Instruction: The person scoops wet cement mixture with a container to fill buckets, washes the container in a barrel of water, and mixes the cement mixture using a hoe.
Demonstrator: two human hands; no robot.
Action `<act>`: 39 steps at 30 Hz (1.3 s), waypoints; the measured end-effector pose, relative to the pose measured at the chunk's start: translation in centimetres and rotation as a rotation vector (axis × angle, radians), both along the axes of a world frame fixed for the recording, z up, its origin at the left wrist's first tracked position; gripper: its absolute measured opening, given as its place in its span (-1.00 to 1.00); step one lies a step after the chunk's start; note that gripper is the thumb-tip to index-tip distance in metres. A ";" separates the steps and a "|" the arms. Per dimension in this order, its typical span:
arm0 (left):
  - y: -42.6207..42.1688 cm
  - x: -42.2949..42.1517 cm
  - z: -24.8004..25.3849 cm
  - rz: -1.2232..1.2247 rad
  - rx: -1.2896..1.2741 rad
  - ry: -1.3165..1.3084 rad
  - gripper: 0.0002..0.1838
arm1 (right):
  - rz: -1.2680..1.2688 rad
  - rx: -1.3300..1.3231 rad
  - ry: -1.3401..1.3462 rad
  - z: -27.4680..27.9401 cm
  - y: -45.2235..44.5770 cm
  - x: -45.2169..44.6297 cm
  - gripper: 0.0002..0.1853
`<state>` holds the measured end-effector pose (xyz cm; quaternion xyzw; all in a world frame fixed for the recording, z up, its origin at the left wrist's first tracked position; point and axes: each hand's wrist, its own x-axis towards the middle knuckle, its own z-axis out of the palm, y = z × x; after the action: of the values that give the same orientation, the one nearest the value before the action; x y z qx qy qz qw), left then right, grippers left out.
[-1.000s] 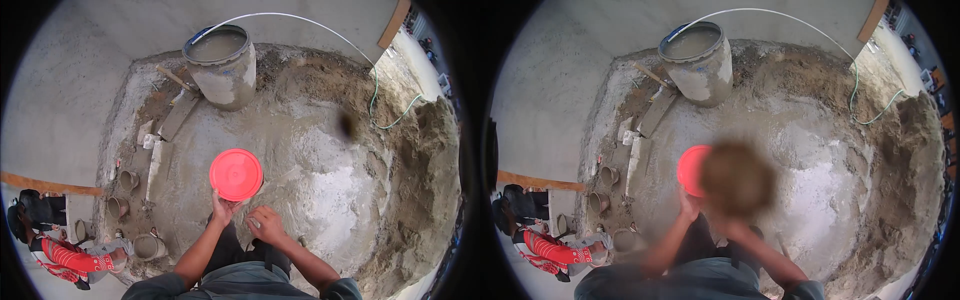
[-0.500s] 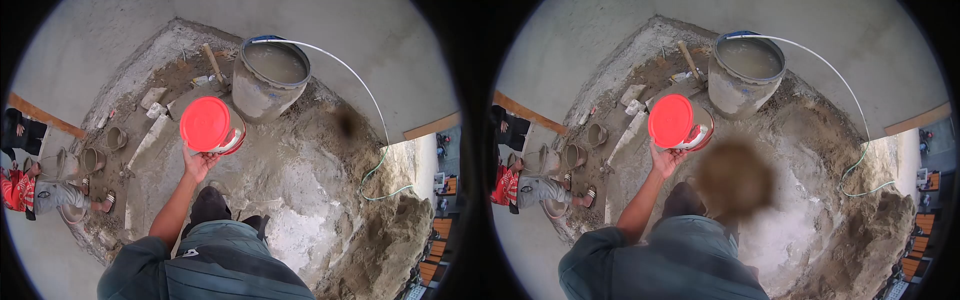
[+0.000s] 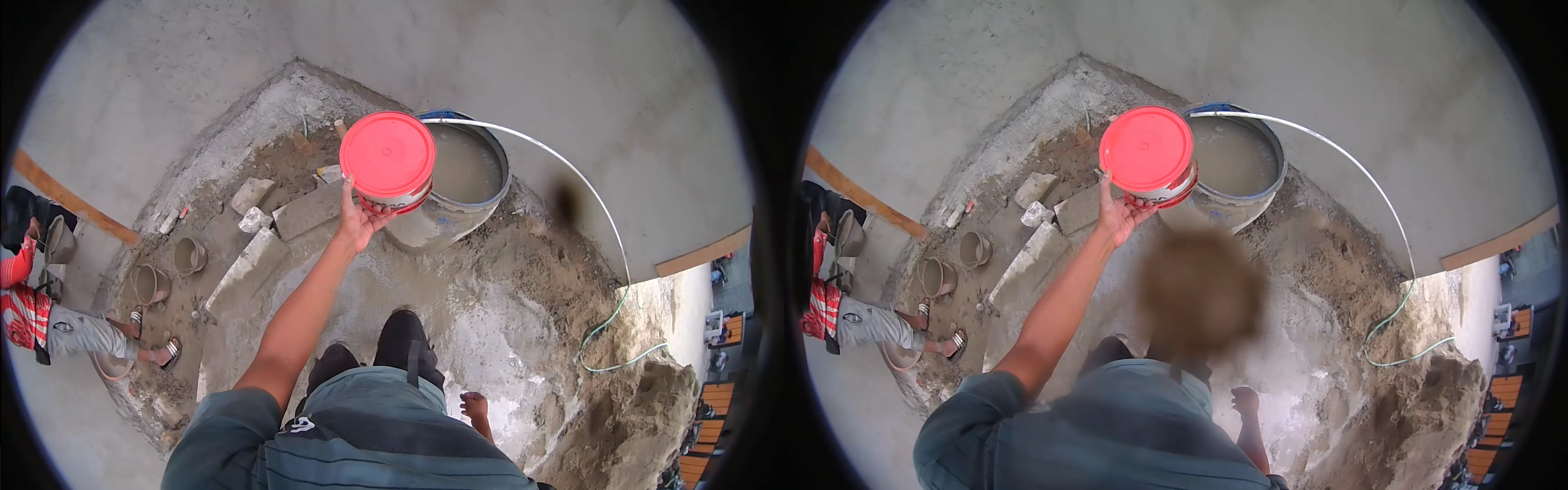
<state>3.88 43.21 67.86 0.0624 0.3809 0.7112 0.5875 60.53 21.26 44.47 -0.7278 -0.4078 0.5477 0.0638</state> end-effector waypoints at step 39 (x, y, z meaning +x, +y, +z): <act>-8.9 12.6 -9.3 0.756 -1.147 0.499 -0.52 | 1.197 1.043 0.441 15.6 57.6 -45.7 -0.59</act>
<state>16.48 34.34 58.52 -0.2307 0.8115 0.5189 0.1379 14.81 78.84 60.06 -0.1398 -0.9069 0.3595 0.1694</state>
